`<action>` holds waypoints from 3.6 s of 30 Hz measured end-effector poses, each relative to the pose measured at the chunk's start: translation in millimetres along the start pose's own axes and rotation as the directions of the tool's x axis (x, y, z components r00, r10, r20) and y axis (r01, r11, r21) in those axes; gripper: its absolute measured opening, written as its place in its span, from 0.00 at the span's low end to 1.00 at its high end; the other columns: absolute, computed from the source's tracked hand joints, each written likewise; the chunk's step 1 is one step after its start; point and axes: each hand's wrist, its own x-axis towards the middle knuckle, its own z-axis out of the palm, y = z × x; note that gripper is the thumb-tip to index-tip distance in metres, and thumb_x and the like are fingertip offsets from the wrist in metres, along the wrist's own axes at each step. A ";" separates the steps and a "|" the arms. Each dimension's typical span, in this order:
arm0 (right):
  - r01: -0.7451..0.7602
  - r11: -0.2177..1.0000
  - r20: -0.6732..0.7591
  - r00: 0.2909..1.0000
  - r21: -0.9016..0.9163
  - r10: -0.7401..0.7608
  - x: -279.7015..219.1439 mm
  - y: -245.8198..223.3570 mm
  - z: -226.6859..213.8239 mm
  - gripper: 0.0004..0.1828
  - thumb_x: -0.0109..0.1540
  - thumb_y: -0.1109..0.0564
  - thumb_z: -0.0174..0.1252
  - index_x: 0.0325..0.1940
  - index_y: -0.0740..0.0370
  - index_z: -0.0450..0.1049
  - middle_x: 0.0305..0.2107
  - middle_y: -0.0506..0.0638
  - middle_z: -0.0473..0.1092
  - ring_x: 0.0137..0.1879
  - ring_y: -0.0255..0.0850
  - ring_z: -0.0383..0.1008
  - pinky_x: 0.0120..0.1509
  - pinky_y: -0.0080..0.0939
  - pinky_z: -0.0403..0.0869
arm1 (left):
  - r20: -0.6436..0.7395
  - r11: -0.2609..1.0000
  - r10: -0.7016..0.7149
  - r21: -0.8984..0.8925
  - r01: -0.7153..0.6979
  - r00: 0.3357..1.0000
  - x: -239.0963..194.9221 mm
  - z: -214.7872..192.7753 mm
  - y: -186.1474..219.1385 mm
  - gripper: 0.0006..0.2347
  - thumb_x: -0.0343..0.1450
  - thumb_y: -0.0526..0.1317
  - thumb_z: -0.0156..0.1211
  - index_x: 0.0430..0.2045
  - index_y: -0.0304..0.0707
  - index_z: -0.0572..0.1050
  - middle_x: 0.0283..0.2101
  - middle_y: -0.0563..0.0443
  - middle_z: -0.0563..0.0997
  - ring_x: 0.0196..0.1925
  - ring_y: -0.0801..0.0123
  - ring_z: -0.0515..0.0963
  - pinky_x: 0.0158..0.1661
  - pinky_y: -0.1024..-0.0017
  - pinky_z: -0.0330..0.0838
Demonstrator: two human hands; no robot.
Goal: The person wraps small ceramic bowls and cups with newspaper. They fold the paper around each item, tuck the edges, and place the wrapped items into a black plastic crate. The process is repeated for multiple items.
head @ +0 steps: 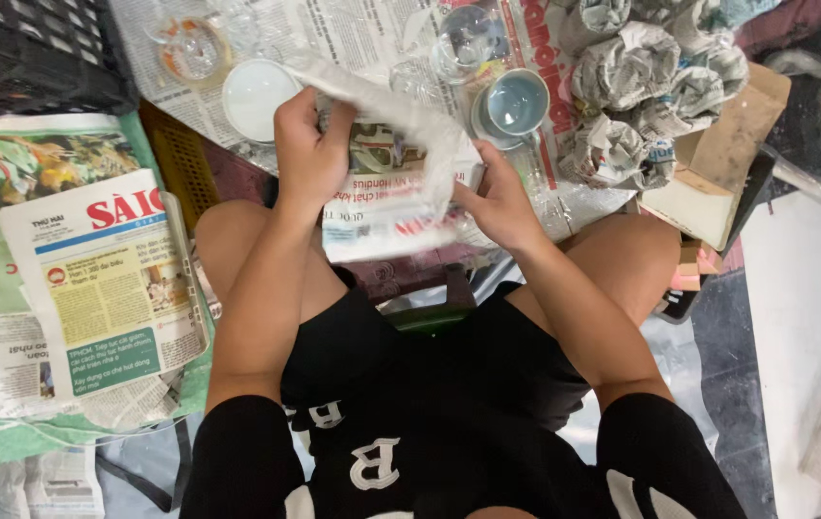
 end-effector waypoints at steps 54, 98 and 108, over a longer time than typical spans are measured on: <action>0.245 0.969 -0.249 0.937 -0.030 -0.245 6.8 -26.9 -64.9 0.15 0.70 0.69 0.58 0.59 0.58 0.71 0.61 0.56 0.69 0.68 0.42 0.72 0.77 0.40 0.72 | 0.362 0.946 0.311 -0.210 -0.249 0.879 4.1 -24.6 18.8 0.18 0.56 0.13 0.45 0.21 0.30 0.81 0.46 0.39 0.82 0.49 0.60 0.84 0.45 0.70 0.83; 0.498 0.781 -0.048 0.831 -0.376 -0.553 -7.9 -45.7 -5.8 0.11 0.66 0.69 0.63 0.51 0.68 0.73 0.42 0.52 0.76 0.48 0.33 0.76 0.52 0.33 0.74 | 0.424 0.744 0.484 0.260 -0.615 0.765 -30.0 37.2 62.6 0.07 0.73 0.42 0.73 0.32 0.39 0.85 0.31 0.50 0.85 0.28 0.66 0.82 0.29 0.72 0.73; 0.483 0.531 -0.033 0.717 -0.696 -0.696 2.4 -26.4 -44.7 0.02 0.68 0.66 0.67 0.45 0.67 0.81 0.24 0.51 0.69 0.28 0.32 0.62 0.33 0.36 0.63 | 0.344 0.883 0.315 0.235 -0.406 0.885 -40.8 23.8 54.3 0.07 0.71 0.39 0.74 0.33 0.35 0.85 0.25 0.50 0.84 0.23 0.79 0.76 0.25 0.77 0.69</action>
